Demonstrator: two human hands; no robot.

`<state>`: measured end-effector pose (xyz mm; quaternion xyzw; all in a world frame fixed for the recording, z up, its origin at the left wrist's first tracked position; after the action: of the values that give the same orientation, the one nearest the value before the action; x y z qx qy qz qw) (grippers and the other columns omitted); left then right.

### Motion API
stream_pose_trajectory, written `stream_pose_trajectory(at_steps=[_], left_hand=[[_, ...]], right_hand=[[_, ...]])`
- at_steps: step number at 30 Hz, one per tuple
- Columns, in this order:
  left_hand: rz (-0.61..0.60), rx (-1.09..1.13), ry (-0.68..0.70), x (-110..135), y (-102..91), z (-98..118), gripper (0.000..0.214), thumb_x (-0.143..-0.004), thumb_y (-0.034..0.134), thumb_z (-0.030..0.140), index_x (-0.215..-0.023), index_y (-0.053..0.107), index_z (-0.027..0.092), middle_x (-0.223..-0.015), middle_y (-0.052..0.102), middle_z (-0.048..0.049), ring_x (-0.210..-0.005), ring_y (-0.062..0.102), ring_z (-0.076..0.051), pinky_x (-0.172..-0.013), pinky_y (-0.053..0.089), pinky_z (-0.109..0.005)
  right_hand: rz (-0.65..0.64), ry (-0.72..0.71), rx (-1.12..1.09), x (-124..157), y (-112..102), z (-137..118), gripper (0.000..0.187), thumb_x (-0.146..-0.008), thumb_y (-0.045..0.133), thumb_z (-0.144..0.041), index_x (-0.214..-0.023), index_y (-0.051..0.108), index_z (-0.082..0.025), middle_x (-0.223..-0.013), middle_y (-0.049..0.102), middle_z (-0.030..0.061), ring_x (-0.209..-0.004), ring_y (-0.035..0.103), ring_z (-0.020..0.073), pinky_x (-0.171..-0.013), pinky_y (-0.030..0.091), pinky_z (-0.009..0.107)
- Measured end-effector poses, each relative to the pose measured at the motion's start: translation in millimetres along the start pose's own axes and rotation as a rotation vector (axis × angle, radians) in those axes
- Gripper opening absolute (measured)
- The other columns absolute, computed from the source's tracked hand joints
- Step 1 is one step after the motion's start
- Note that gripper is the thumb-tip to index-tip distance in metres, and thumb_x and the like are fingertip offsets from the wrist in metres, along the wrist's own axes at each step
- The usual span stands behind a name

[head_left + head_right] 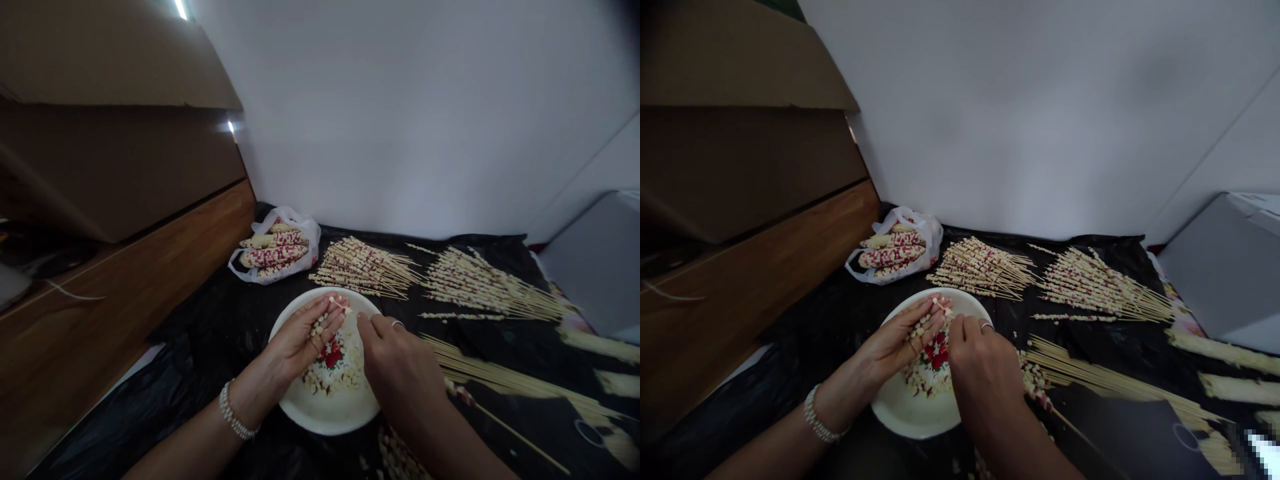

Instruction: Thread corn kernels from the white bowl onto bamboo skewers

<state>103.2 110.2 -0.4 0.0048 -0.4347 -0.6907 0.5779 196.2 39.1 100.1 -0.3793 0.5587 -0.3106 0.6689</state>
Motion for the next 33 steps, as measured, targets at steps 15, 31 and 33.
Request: stream_pose_trajectory(at_steps=[15, 31, 33], left_hand=[[0.006, 0.031, -0.016, -4, -5.2, -1, 0.021, -0.074, 0.068, 0.004, -0.092, 0.068, 0.015, -0.094, 0.072, -0.0054, -0.104, 0.063, -0.016, -0.089, 0.050, -0.022], [-0.027, 0.132, -0.099, -5, -0.6, -11, 0.020, -0.077, 0.068, 0.010, -0.097, 0.067, 0.013, -0.089, 0.072, -0.0050, -0.091, 0.066, -0.013, -0.087, 0.050, -0.022], [-0.027, 0.119, -0.074, -5, -2.3, -10, 0.021, -0.077, 0.068, 0.009, -0.097, 0.067, 0.014, -0.091, 0.073, -0.0046, -0.095, 0.066, -0.014, -0.088, 0.050, -0.022]], right_hand=[[0.023, -0.005, -0.017, 1, -6, -1, 0.020, -0.072, 0.053, -0.004, -0.083, 0.064, -0.017, -0.069, 0.060, 0.0033, -0.056, 0.052, 0.0168, -0.050, 0.028, 0.029], [0.059, -0.014, -0.016, 0, -7, -3, 0.018, -0.071, 0.053, -0.003, -0.079, 0.063, -0.017, -0.066, 0.058, 0.0027, -0.055, 0.052, 0.0168, -0.049, 0.030, 0.029], [0.057, -0.017, -0.011, 0, -6, -3, 0.019, -0.072, 0.053, -0.003, -0.081, 0.063, -0.016, -0.067, 0.058, 0.0028, -0.055, 0.052, 0.0167, -0.049, 0.031, 0.029]])
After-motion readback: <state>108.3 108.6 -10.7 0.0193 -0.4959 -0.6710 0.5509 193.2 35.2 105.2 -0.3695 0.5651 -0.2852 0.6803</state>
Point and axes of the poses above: each hand's wrist, its own x-axis away from the middle knuckle, its own y-axis out of the palm, z = x × y, the point moved 9 cm from there along -x, towards the middle knuckle
